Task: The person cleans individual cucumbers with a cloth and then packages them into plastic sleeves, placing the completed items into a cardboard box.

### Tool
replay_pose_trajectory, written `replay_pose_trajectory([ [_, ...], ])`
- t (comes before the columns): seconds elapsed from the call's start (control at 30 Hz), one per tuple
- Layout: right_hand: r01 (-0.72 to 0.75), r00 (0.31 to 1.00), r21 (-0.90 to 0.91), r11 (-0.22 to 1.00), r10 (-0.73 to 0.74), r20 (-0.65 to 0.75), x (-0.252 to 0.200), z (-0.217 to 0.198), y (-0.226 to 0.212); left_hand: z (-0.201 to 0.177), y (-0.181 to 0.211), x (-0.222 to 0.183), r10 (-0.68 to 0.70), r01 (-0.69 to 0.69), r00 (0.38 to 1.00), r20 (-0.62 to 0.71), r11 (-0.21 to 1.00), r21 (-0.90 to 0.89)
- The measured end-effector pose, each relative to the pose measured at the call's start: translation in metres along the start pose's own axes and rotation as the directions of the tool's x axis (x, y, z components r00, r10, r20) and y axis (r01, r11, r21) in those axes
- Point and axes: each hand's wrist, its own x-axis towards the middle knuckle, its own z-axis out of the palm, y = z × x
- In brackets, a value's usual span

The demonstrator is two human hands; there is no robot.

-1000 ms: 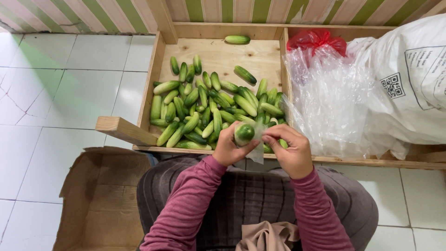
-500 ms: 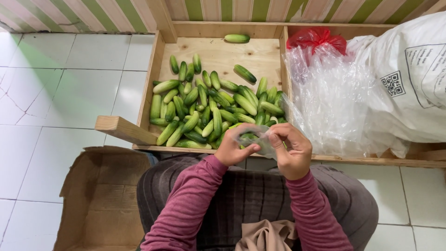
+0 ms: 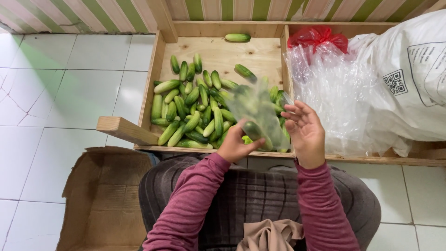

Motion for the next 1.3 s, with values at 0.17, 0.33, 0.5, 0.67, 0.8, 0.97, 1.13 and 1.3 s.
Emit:
replay_pose_trajectory([
  [0.17, -0.182, 0.964, -0.386, 0.904, 0.241, 0.11, -0.004, 0.005, 0.064, -0.024, -0.015, 0.002, -0.005, -0.011, 0.992, -0.13, 0.993, -0.117],
  [0.33, -0.247, 0.934, -0.459, 0.853, 0.336, 0.121, -0.009, 0.021, 0.062, -0.025, -0.035, -0.002, -0.063, -0.004, 0.968, -0.245, 0.964, -0.266],
  [0.5, -0.287, 0.914, -0.535, 0.795, 0.394, 0.094, -0.007, 0.011, 0.086, -0.005, 0.005, 0.003, -0.228, 0.021, 0.917, -0.329, 0.849, -0.529],
  [0.67, -0.236, 0.931, -0.422, 0.875, 0.328, 0.158, -0.006, 0.011, 0.087, -0.016, 0.008, 0.003, -0.156, 0.055, 0.972, -0.173, 0.875, -0.481],
  [0.8, -0.242, 0.943, 0.197, 0.95, 0.182, 0.28, -0.006, 0.032, 0.043, -0.02, -0.002, 0.003, -0.138, 0.134, 0.99, 0.016, 0.917, -0.376],
  [0.97, -0.24, 0.964, 0.265, 0.934, 0.197, 0.178, -0.002, 0.038, 0.053, -0.01, -0.014, -0.007, -0.263, 0.325, 0.939, 0.222, 0.891, -0.318],
  [1.13, -0.224, 0.972, 0.406, 0.886, 0.23, 0.034, 0.017, 0.032, 0.06, -0.007, -0.003, -0.003, -0.352, 0.428, 0.889, 0.294, 0.866, -0.258],
  [1.3, -0.228, 0.961, 0.529, 0.817, 0.277, -0.014, 0.05, 0.016, 0.002, -0.005, 0.01, 0.002, -0.381, 0.401, 0.886, 0.264, 0.915, -0.028],
])
